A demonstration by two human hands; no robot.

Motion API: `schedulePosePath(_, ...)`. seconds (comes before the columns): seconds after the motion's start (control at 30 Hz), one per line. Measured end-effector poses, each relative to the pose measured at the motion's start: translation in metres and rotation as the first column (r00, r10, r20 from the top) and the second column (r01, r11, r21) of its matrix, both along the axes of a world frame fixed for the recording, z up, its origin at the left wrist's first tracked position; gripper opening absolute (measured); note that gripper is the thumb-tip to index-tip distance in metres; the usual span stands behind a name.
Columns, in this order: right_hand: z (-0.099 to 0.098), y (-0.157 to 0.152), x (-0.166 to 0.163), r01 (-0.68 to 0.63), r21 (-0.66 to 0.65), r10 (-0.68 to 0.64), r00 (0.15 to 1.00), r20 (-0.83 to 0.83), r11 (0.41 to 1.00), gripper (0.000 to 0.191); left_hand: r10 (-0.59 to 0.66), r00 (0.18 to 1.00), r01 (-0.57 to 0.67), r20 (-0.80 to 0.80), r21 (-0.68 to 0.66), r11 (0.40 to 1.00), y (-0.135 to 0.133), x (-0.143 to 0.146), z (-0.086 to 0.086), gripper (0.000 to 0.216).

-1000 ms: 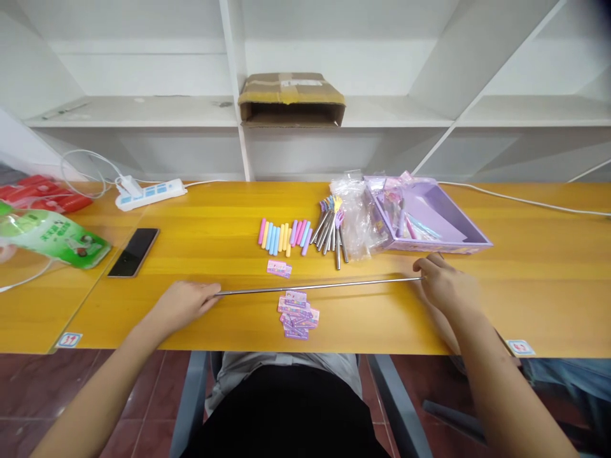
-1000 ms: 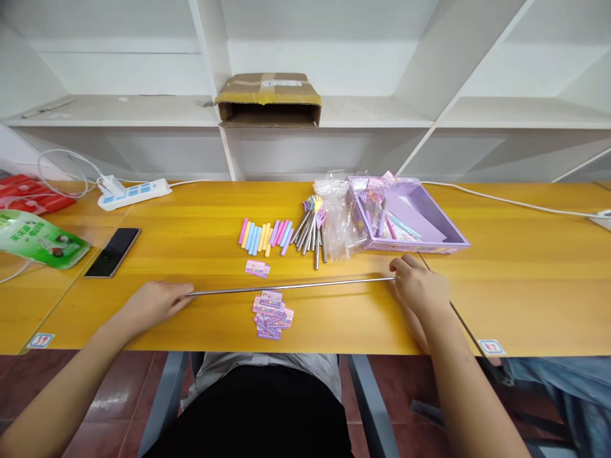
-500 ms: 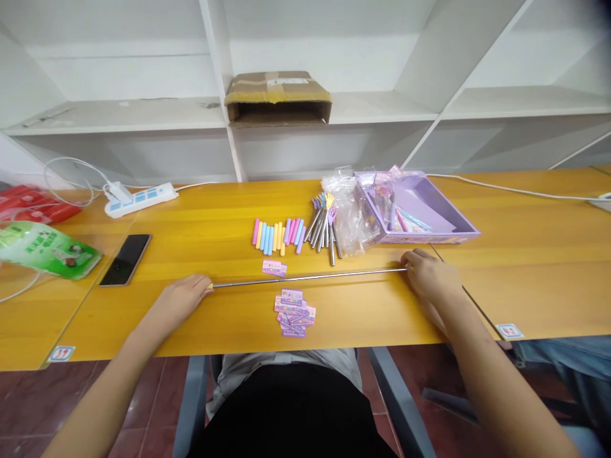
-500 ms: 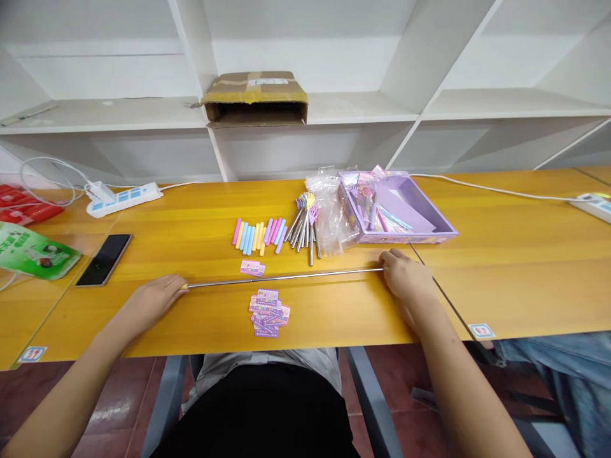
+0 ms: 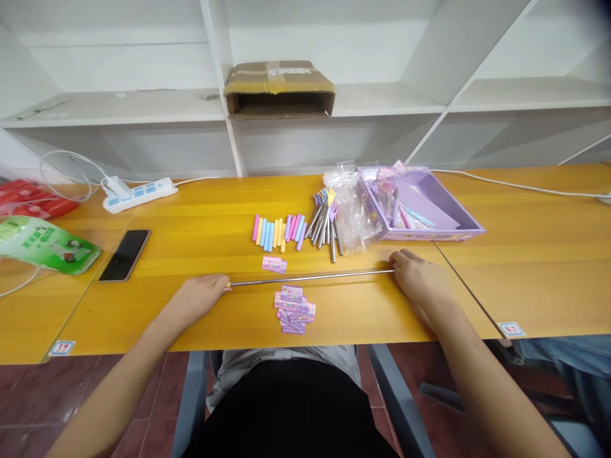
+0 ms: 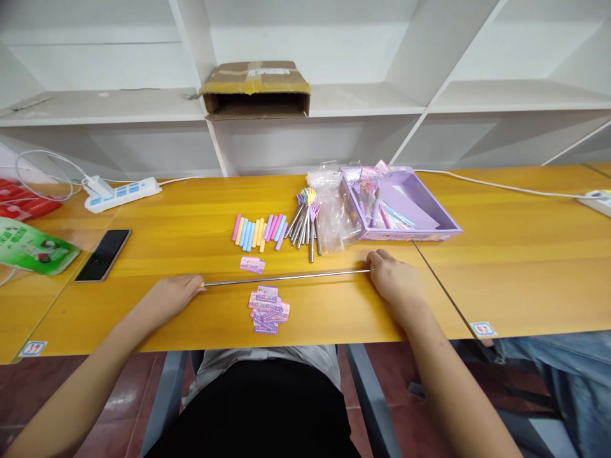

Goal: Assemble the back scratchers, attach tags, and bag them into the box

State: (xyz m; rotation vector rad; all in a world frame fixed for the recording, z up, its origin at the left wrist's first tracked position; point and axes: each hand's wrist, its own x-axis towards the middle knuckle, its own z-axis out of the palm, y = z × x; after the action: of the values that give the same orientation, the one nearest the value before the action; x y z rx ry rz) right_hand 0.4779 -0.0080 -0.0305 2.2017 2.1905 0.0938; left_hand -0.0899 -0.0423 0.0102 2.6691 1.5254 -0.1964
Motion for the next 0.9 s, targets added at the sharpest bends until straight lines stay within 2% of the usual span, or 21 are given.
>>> schedulePosePath(0.23,0.023,-0.005,-0.076,-0.094,-0.104,0.103,0.991,0.089,0.990,0.027,-0.046,0.998,0.042,-0.044,-0.083,0.996,0.000,0.066,0.005,0.025)
schedulePosePath(0.43,0.051,-0.007,-0.097,-0.024,-0.066,0.034,0.989,0.144,0.998,0.025,-0.028,0.997,0.023,-0.065,-0.084,0.996,0.006,0.082,0.019,0.028)
schedulePosePath(0.57,0.065,-0.009,-0.127,-0.080,-0.093,0.095,0.982,0.166,0.992,0.028,-0.053,0.998,0.049,-0.040,-0.103,0.994,0.006,0.096,0.020,0.032)
schedulePosePath(0.77,0.061,-0.020,-0.205,-0.189,-0.196,0.205,0.977,0.063,0.962,0.032,-0.074,0.997,0.072,-0.015,-0.122,0.990,0.005,0.133,0.011,0.028)
schedulePosePath(0.9,0.049,-0.022,-0.228,-0.199,-0.211,0.210,0.977,0.032,0.957,0.032,-0.088,0.996,0.085,-0.018,-0.116,0.990,0.010,0.139,-0.001,0.026)
